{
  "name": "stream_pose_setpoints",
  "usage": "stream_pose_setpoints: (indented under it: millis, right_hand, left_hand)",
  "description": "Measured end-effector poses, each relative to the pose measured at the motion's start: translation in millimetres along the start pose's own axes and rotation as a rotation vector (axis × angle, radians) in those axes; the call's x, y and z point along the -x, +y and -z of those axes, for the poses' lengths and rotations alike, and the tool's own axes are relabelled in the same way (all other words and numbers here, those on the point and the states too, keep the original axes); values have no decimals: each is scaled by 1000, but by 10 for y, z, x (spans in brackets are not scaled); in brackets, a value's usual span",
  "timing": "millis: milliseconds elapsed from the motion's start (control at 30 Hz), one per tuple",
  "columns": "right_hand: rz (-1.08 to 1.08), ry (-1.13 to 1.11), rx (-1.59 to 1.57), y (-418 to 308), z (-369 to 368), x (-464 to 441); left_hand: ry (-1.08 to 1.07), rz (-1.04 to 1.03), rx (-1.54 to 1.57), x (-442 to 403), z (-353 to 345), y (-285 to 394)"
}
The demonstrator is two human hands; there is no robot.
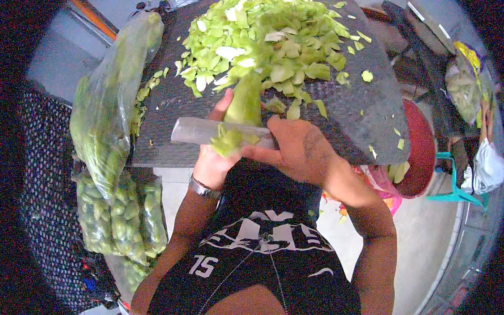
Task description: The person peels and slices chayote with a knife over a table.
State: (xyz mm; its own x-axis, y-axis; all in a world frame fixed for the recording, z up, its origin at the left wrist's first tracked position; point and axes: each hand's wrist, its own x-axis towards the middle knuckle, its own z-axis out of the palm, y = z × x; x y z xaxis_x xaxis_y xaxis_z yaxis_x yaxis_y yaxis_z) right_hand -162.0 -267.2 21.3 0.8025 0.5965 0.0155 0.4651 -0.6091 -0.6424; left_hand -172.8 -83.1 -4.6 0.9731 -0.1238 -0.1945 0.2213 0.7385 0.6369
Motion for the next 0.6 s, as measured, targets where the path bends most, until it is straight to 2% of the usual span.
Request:
stream_pose_setpoints:
  millis: [33, 100, 200, 300, 333, 433, 600]
  right_hand:
    - [18, 9, 20, 1, -17, -5]
    - [57, 28, 66, 13, -21, -36]
    - [43, 71, 79, 102, 30, -63]
    - [-70, 55, 142, 246, 177, -95]
    - [-89, 132, 89, 310, 203, -88]
    - [-102, 202, 199, 403, 335, -54]
    - [-154, 95, 289, 513, 434, -86]
  left_hand:
    - [-54, -66, -76, 44, -3, -9]
    - [-71, 117, 124, -109, 109, 7]
    - [-89, 84, 116, -99, 157, -12]
    - [30, -5, 143, -32, 224, -66]
    - [83, 11, 84, -40, 206, -53]
    - [-7, 47, 35, 0, 211, 25]
    - [-79, 174, 66, -62, 296, 51]
